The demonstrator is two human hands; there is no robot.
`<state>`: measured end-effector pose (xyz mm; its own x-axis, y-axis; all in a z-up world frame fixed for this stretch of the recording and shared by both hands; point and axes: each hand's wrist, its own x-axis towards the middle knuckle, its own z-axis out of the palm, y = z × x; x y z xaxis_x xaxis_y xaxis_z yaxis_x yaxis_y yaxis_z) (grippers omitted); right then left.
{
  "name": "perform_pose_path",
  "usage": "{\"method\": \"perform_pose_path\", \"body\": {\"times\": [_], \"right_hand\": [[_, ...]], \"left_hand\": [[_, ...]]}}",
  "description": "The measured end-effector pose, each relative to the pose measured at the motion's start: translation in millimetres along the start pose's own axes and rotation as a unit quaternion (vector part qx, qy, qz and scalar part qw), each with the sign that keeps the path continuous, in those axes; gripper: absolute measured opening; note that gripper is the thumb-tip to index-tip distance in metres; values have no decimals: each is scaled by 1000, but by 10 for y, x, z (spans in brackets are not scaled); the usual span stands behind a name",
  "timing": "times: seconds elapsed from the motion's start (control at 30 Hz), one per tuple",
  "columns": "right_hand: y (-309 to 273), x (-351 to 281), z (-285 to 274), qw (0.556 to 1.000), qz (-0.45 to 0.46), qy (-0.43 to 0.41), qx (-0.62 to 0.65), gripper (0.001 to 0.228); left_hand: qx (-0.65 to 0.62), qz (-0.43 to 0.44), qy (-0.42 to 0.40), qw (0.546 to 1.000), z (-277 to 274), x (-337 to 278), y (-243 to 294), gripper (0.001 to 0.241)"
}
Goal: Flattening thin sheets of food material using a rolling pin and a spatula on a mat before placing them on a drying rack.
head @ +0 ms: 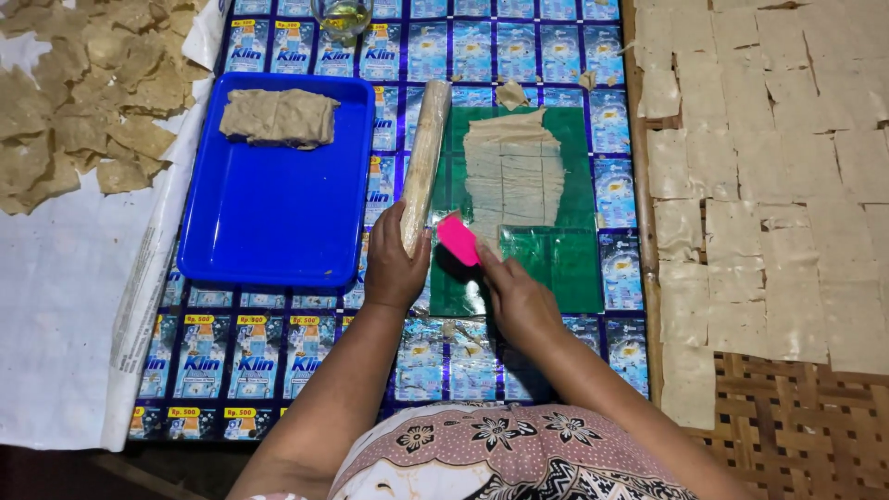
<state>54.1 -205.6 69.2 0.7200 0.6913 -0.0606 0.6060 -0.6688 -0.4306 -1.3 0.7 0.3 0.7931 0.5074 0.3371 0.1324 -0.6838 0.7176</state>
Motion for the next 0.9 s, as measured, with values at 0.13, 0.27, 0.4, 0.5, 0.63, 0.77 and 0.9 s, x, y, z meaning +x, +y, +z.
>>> {"method": "perform_pose_path", "body": {"times": [0.13, 0.27, 0.4, 0.5, 0.63, 0.77, 0.9], "right_hand": [[243, -18, 224, 931, 132, -56, 335, 54], [456, -84, 334, 989, -73, 64, 110, 53], [539, -14, 356, 798, 171, -151, 558, 51], [430, 3, 365, 680, 231, -163, 677, 54], [426, -21, 384, 623, 214, -157, 736, 53], [575, -48, 327, 503, 142, -176, 835, 50], [529, -22, 193, 619, 178, -166, 747, 50]], "left_hand": [[4, 38, 8, 999, -26, -19, 43, 64], [138, 174, -19, 975, -69, -37, 155, 62], [170, 241, -109, 949, -44, -61, 119, 54], [166, 245, -112, 949, -77, -20, 194, 56], [191, 254, -103, 943, -48, -37, 173, 55], [182, 224, -99, 952, -46, -30, 183, 65], [208, 213, -86, 951, -49, -30, 217, 61]]}}
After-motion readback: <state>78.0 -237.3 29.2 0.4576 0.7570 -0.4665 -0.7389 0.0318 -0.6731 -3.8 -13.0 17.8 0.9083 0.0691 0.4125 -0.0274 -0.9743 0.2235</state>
